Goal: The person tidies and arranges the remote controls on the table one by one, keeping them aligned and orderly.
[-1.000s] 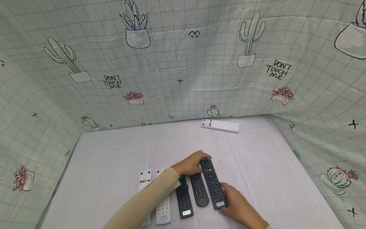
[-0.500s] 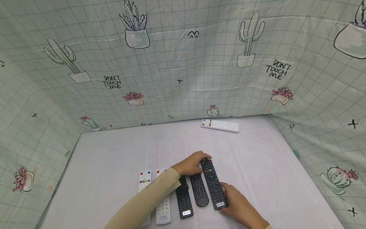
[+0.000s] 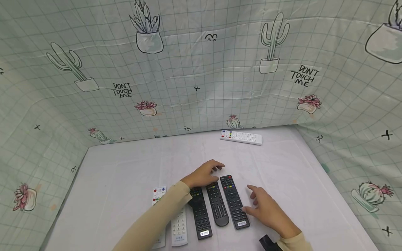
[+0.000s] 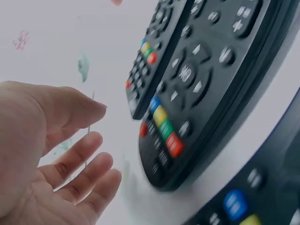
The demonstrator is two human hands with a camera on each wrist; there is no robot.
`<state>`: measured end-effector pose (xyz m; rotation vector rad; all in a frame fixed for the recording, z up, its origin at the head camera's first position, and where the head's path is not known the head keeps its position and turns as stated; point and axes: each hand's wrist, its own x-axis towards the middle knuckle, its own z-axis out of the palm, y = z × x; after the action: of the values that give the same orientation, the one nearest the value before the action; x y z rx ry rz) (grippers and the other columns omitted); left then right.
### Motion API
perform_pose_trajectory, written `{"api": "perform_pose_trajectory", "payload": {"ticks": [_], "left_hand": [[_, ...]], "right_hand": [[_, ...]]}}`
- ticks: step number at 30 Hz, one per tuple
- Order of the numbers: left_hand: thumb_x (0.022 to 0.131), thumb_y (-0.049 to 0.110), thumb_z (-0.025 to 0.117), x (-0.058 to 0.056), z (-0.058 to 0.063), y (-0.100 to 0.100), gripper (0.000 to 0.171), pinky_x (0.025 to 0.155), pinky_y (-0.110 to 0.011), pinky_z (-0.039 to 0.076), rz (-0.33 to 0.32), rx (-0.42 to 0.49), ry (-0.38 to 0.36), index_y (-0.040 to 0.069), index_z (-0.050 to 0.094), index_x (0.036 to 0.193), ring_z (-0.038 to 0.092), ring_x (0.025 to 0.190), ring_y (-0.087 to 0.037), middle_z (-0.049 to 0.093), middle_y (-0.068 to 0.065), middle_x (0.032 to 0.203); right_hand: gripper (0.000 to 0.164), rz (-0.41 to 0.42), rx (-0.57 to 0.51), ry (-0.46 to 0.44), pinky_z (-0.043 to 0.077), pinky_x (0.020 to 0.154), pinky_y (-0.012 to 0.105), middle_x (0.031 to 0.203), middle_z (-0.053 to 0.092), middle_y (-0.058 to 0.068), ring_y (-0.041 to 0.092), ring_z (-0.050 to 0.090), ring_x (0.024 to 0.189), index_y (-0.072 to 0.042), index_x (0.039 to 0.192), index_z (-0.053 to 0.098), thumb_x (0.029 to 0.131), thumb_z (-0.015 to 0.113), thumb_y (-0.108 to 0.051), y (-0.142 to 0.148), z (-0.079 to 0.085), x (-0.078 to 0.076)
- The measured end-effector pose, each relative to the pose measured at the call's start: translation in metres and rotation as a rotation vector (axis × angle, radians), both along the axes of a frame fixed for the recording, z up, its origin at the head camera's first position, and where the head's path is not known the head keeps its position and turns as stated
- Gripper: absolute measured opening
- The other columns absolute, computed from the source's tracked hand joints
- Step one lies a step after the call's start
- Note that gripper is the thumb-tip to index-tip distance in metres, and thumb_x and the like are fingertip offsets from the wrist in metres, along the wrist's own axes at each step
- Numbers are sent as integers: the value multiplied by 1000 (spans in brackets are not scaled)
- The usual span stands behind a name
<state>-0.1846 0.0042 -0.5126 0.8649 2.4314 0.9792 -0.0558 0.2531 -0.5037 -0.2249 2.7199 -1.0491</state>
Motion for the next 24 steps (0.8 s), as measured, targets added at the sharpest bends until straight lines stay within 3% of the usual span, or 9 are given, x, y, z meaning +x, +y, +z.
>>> {"api": "perform_pose_trajectory", "payload": {"ticks": [9, 16, 24], "left_hand": [[100, 1, 66, -19, 2, -21, 47, 106, -38, 53, 165, 145, -76, 0, 57, 146, 60, 124, -32, 63, -17, 134], [101, 2, 66, -33, -2, -33, 47, 105, -43, 53, 305, 202, -140, 1, 58, 146, 61, 124, -32, 64, -16, 134], [100, 2, 65, -47, -6, -39, 48, 103, -43, 54, 375, 241, -181, -1, 56, 147, 62, 124, -34, 64, -18, 135]], "right_hand": [[66, -66, 15, 93, 59, 81, 53, 111, 64, 22, 36, 68, 98, 17, 140, 51, 92, 82, -16, 13, -3, -36], [63, -152, 9, 95, 56, 88, 60, 118, 61, 33, 46, 65, 107, 17, 143, 48, 96, 76, -14, 21, -7, -74], [68, -276, -25, 78, 51, 95, 63, 132, 50, 40, 53, 57, 119, 18, 150, 37, 99, 71, -12, 31, -13, -119]]}}
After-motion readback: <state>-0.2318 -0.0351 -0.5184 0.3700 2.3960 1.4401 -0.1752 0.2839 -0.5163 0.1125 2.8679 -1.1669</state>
